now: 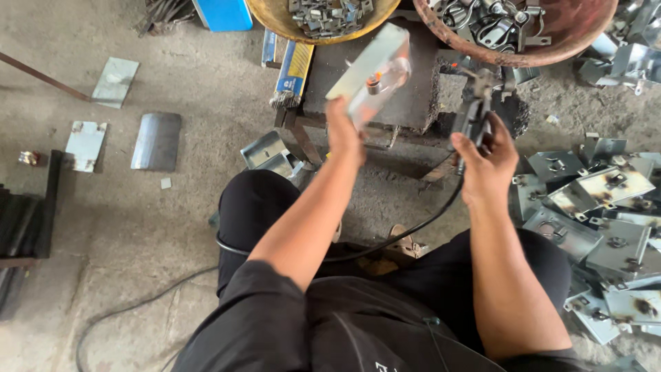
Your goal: The person sits on the floor and uses a welding torch to attach small metal pieces to rectangular metal plates. They pick up the plates and small metal components from nearby bowls and the floor, position them, and weld them together, creating bright sparks.
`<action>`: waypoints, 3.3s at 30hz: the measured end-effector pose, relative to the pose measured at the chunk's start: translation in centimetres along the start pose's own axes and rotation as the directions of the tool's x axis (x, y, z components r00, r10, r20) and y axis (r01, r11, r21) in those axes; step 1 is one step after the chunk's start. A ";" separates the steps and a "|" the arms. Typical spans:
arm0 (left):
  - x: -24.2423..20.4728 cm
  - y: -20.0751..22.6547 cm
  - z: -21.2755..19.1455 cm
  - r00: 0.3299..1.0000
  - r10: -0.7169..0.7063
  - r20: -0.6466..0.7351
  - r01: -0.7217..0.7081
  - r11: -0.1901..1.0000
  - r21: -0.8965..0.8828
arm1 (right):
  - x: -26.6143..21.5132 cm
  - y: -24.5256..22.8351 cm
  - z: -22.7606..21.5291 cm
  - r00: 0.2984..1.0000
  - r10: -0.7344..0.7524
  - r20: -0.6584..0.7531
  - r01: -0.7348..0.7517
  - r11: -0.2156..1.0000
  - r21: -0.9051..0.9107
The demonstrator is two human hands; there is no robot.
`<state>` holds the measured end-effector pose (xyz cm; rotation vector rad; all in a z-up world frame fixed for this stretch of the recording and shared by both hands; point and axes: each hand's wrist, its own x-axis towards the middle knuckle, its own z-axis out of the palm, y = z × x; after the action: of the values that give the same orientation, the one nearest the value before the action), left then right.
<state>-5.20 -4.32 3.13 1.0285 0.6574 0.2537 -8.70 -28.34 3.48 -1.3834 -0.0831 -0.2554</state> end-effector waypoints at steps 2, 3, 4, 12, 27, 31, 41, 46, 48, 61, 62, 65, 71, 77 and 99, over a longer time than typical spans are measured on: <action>-0.8 0.5 -1.4 0.886 -0.312 0.344 0.418 0.857 -0.300 | -0.1 0.0 -0.7 0.999 0.016 -0.043 -0.014 0.999 0.038; -1.9 0.1 -2.3 0.817 -0.311 0.486 0.484 0.828 -0.284 | 0.3 -0.1 -0.8 0.996 0.060 -0.069 -0.053 0.994 0.099; -2.7 -0.1 -2.9 0.727 -0.301 0.617 0.546 0.798 -0.255 | 0.7 -0.2 -0.8 0.990 0.105 -0.091 -0.090 0.983 0.161; -3.6 -1.2 -3.3 0.535 -0.088 0.841 0.617 0.720 -0.317 | 0.9 -0.7 0.5 0.983 0.159 -0.090 -0.134 0.962 0.238; -2.4 -2.5 -2.3 0.549 -0.065 0.833 0.588 0.739 -0.329 | 1.4 0.9 -2.0 0.937 0.350 -0.013 -0.321 0.872 0.369; 0.0 -0.4 -2.3 0.774 -0.344 0.532 0.512 0.834 -0.206 | 0.3 0.3 -9.1 0.883 0.469 -0.016 -0.410 0.787 0.461; 4.4 15.1 1.1 0.279 0.121 0.953 -0.956 -0.064 0.288 | -15.6 4.5 -29.8 0.572 0.726 -0.382 -0.770 0.636 0.057; 2.0 17.0 4.5 0.377 -0.312 0.872 -0.923 -0.207 0.325 | -16.5 4.0 -32.2 0.695 0.463 -0.551 -0.598 -0.054 -0.800; 2.3 17.7 5.5 0.419 -0.355 0.836 -0.905 -0.240 0.352 | -13.4 1.8 -30.7 0.903 0.247 -0.351 -0.279 -0.284 -0.917; 3.9 20.5 4.3 0.644 -0.348 0.681 -0.760 -0.390 0.520 | 3.8 8.3 -4.6 0.992 0.011 -0.125 -0.122 0.300 -0.946; 3.8 20.4 4.3 0.652 -0.341 0.677 -0.753 -0.391 0.528 | 3.4 8.4 -4.5 0.995 -0.004 -0.096 -0.090 0.321 -0.943; 3.2 20.4 4.6 0.690 -0.339 0.640 -0.721 -0.403 0.564 | 1.8 5.2 -4.0 0.997 0.022 -0.073 -0.076 0.415 -0.907; 3.1 20.5 4.9 0.658 -0.334 0.675 -0.749 -0.381 0.542 | -3.9 -6.6 0.7 0.988 0.153 -0.028 -0.115 0.597 -0.794; 3.5 20.1 5.3 0.698 -0.367 0.615 -0.713 -0.440 0.546 | -4.5 -11.0 6.7 0.944 -0.223 0.245 0.331 0.609 -0.721; 2.3 20.4 5.2 0.636 -0.314 0.705 -0.734 -0.526 0.429 | -0.5 -7.8 5.2 0.991 0.121 0.059 -0.023 0.584 -0.812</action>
<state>1.90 3.47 21.45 3.1267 -0.5878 -0.4240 -10.49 -24.43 11.86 -2.3349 0.0106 -0.1440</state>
